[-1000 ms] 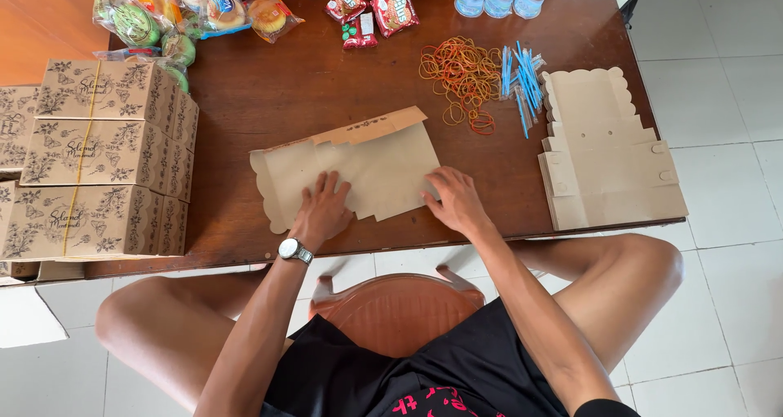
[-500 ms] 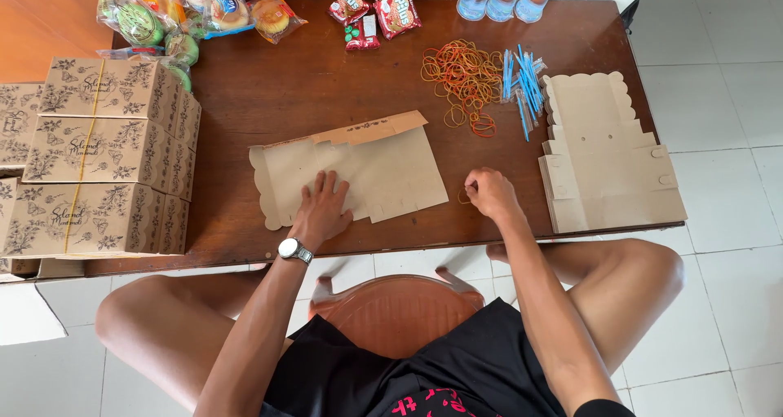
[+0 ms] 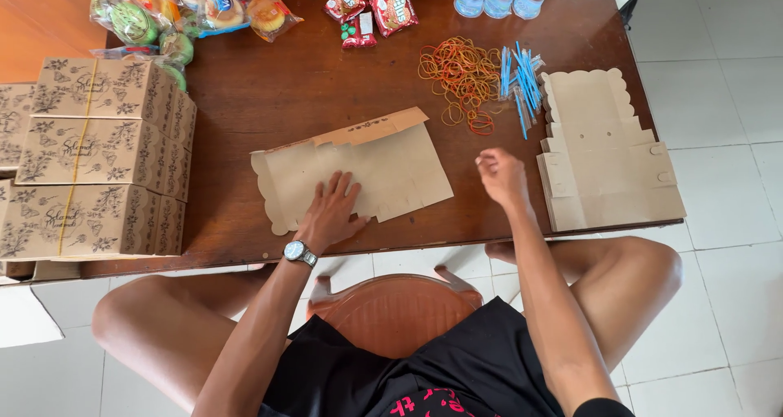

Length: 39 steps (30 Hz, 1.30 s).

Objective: Assembling a cardboard box by folding its flaps and securing the structure on a wooden table.

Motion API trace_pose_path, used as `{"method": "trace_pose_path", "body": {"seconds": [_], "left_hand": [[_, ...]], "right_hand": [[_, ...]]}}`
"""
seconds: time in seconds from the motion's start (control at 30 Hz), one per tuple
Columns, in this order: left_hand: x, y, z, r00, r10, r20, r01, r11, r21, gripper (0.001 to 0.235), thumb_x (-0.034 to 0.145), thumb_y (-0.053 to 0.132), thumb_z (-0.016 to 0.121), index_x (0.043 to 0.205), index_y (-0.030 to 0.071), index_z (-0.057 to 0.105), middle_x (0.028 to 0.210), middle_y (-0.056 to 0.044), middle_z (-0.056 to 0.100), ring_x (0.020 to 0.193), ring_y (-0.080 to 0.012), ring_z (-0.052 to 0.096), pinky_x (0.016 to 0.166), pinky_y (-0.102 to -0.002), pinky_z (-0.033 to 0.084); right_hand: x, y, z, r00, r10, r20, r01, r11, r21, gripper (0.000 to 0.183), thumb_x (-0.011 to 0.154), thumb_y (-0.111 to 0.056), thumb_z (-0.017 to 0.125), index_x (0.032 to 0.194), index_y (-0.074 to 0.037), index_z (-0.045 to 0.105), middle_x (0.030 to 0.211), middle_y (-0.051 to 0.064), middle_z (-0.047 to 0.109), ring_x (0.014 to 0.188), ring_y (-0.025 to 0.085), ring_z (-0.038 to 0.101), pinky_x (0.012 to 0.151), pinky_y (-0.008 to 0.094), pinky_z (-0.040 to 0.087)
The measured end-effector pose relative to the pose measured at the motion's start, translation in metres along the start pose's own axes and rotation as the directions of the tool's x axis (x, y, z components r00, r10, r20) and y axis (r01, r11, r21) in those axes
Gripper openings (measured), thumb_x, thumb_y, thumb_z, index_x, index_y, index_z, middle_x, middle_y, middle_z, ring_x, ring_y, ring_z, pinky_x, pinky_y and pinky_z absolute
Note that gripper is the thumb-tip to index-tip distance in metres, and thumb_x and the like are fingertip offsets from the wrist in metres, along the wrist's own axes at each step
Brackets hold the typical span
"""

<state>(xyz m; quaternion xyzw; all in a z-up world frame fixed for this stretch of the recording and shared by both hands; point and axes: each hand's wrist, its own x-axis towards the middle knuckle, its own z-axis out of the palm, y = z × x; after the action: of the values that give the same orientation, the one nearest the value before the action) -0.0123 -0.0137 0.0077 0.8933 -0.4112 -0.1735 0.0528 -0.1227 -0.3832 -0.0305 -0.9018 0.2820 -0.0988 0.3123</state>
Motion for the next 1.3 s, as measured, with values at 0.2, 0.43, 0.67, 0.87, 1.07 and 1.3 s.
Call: {"method": "trace_pose_path", "body": {"seconds": [0.2,0.43,0.67,0.87,1.07,1.3], "left_hand": [[0.006,0.002,0.02,0.997,0.071,-0.019,-0.071,0.997,0.041,0.072,0.09,0.047,0.066,0.148,0.01,0.047,0.155,-0.02,0.039,0.151,-0.0396,0.028,0.117,-0.066,0.03],[0.012,0.005,0.043,0.979,0.176,-0.105,-0.173,0.984,0.043,0.059,0.092,0.03,0.058,0.146,0.008,0.05,0.154,-0.018,0.042,0.151,-0.0348,0.033,0.118,-0.057,0.031],[0.005,-0.008,0.045,0.969,0.182,-0.17,-0.168,0.981,0.093,0.054,0.091,0.035,0.064,0.14,0.013,0.058,0.143,-0.013,0.05,0.142,-0.0331,0.044,0.113,-0.053,0.039],[-0.019,-0.027,0.014,0.816,-0.19,-0.546,0.266,0.962,0.063,0.057,0.089,0.037,0.068,0.137,0.007,0.063,0.129,-0.018,0.058,0.129,-0.0355,0.052,0.104,-0.048,0.041],[-0.015,-0.078,0.05,0.695,-0.528,-0.488,0.499,0.843,-0.201,0.064,0.09,0.032,0.068,0.142,0.0,0.05,0.128,-0.026,0.056,0.123,-0.0437,0.053,0.095,-0.054,0.044],[-0.014,-0.078,0.023,0.738,-0.568,-0.363,0.307,0.763,-0.569,0.073,0.079,0.008,0.07,0.148,0.007,0.045,0.129,-0.022,0.047,0.114,-0.0515,0.059,0.086,-0.063,0.055]], "right_hand": [[-0.03,-0.064,-0.012,0.933,-0.252,0.257,0.275,0.96,-0.058,0.023,0.094,-0.02,0.068,0.116,-0.012,0.073,0.113,0.011,0.073,0.105,0.027,0.072,0.09,0.038,0.059],[-0.064,-0.119,-0.01,0.733,-0.394,0.555,0.538,0.835,-0.118,0.053,0.088,-0.035,0.074,0.134,-0.01,0.063,0.15,0.017,0.05,0.146,0.041,0.036,0.11,0.056,0.042],[-0.055,-0.096,0.009,0.709,-0.325,0.626,0.537,0.824,-0.18,0.068,0.085,-0.051,0.074,0.141,-0.014,0.057,0.156,0.013,0.043,0.15,0.038,0.03,0.115,0.055,0.034],[-0.057,-0.098,0.01,0.736,-0.317,0.598,0.517,0.833,-0.195,0.063,0.087,-0.047,0.073,0.139,-0.015,0.058,0.155,0.01,0.044,0.15,0.036,0.031,0.114,0.055,0.036],[-0.057,-0.08,0.022,0.744,-0.362,0.562,0.553,0.806,-0.212,0.066,0.084,-0.049,0.072,0.141,-0.019,0.055,0.155,0.007,0.042,0.15,0.034,0.031,0.114,0.054,0.034],[-0.062,-0.065,0.037,0.758,-0.439,0.482,0.575,0.799,-0.176,0.067,0.082,-0.045,0.073,0.14,-0.02,0.051,0.156,0.006,0.038,0.151,0.032,0.028,0.116,0.052,0.027]]}}
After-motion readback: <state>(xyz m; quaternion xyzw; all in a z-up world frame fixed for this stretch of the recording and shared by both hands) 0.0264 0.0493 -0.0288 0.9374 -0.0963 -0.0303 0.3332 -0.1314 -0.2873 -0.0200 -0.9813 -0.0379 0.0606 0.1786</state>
